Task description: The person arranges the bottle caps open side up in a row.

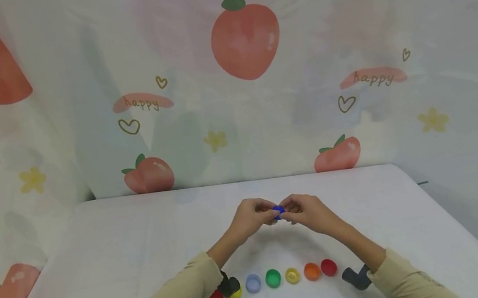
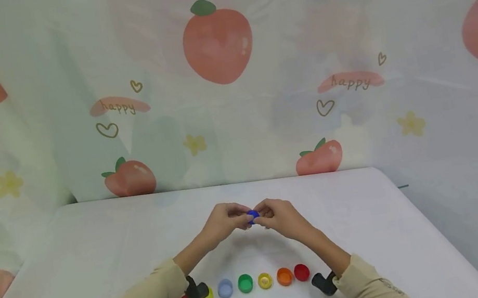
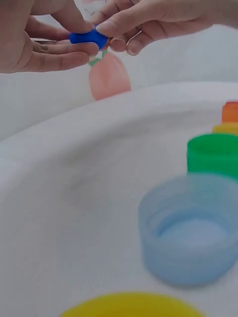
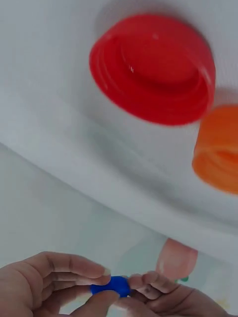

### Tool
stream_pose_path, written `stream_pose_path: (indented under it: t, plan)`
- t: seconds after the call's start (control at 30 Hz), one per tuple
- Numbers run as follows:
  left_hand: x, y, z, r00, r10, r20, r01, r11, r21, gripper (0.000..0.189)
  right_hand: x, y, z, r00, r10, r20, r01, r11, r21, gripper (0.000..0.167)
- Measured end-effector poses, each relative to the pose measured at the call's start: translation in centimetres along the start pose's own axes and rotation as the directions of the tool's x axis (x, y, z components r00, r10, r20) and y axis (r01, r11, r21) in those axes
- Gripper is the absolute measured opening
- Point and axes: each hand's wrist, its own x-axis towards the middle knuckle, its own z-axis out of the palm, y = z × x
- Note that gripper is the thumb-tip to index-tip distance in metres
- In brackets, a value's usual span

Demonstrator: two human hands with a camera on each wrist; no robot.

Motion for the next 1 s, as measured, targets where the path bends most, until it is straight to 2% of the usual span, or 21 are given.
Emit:
stream_pose_path:
  t: [0.17,0.37,0.57,0.67,0.8,0.9,1.0]
  plan:
    - [-0.3,1.8,0.1,0.998,0.024,-0.049,-0.031,0.990,-0.135,0.021,-0.5,-1.0,-0.9,0.990,-0.029,-0.135,0.028,1.000,-0.013,0.021]
    - [-0.5,3.7,0.5,0.999,-0.015,-0.051,0.001,0.965,-0.261,0.023,-1.6,-2.1,-1.8,0.970,-0.098,-0.223,0.089,0.995,-0.053,0.022]
    - [-1.0,4.3,1.5,0.999,0.035,-0.029,-0.041,0.970,-0.238,0.021,-3.4,-2.4,-2.9,0.963,-0.109,-0.246,0.102,0.994,-0.041,0.021]
    - [-1.2,4.3,2.1,0.999,0.044,-0.014,-0.046,0.975,-0.215,0.020,-4.2,-2.4,-3.3,0.967,-0.086,-0.241,0.075,0.996,-0.055,0.020]
    - [-1.3,4.1,2.9,0.999,0.042,0.003,-0.041,0.988,-0.149,0.019,-5.0,-2.2,-3.7,0.977,-0.043,-0.208,0.025,0.996,-0.091,0.027]
    - [-1.6,4.1,3.4,0.998,0.049,0.042,-0.046,0.995,-0.087,0.020,-5.6,-1.9,-4.0,0.984,-0.017,-0.177,-0.002,0.994,-0.110,0.033]
    - [-1.8,3.9,4.0,0.993,0.056,0.107,-0.049,0.996,-0.071,0.024,-6.4,-1.5,-4.2,0.988,-0.009,-0.156,-0.011,0.992,-0.122,0.037]
